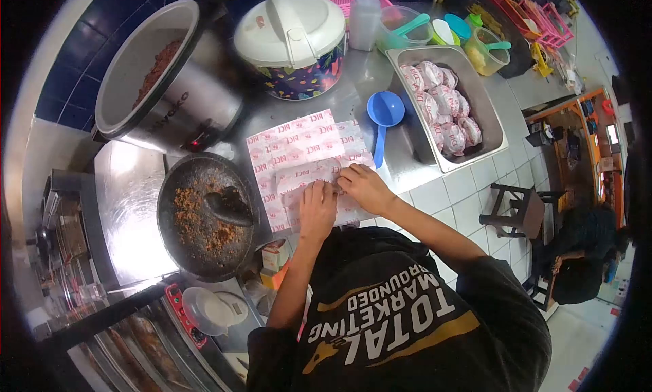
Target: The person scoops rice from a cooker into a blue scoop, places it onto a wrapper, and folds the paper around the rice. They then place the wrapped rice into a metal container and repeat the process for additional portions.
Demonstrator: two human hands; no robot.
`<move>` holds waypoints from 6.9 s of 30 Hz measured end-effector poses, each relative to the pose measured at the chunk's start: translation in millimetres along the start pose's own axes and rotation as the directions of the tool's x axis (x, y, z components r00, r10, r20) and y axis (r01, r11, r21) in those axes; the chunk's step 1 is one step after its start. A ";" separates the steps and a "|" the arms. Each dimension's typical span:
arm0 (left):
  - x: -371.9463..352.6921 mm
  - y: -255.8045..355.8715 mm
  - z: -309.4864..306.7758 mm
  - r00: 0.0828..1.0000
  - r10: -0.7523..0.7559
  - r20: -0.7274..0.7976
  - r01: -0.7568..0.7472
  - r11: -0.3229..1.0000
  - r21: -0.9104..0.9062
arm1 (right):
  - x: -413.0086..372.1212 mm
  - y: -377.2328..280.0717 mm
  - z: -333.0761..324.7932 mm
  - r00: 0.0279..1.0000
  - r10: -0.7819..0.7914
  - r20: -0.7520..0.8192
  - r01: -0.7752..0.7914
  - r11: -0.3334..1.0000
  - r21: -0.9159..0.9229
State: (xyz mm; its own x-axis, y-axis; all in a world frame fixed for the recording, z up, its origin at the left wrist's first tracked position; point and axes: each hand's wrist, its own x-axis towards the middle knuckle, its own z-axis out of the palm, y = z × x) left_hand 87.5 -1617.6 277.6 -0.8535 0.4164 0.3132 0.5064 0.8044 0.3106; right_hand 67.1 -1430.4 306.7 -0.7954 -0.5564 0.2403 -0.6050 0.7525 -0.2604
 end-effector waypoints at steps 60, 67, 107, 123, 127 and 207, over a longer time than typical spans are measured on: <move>98.4 -115.5 -50.3 0.723 0.106 0.683 0.555 0.499 -0.665 | 48.1 59.4 -13.2 0.873 0.352 0.339 -0.413 0.162 0.896; 88.1 -82.8 -53.0 0.745 -0.080 0.662 0.661 -0.048 -0.749 | 60.2 33.3 -1.3 0.656 0.632 0.412 -0.249 -0.333 0.909; 141.6 -21.7 -80.5 0.952 0.086 0.295 0.126 0.767 -0.629 | -84.8 193.0 -131.3 0.593 0.774 0.223 -0.777 0.476 0.413; 142.1 -20.8 -58.2 0.946 0.012 0.325 0.207 0.749 -0.629 | -68.7 160.6 -73.6 0.456 0.886 -0.081 -0.884 0.462 0.080; 142.5 -20.2 -43.5 0.951 -0.049 0.306 0.218 0.808 -0.547 | -75.6 166.7 -63.9 0.546 0.826 -0.138 -0.836 0.548 -0.025; 143.7 -94.2 -203.3 0.955 -0.029 0.296 0.184 0.839 -0.512 | 18.6 122.1 -233.0 0.615 0.787 0.056 -0.789 0.612 0.053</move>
State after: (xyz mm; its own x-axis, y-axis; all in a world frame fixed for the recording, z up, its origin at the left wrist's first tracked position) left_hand -57.9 -1719.7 475.8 -0.8657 0.4999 0.0245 0.3308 0.5348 0.7776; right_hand -13.2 -1266.7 497.2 -0.9669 0.2305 -0.1091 0.2550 0.8808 -0.3989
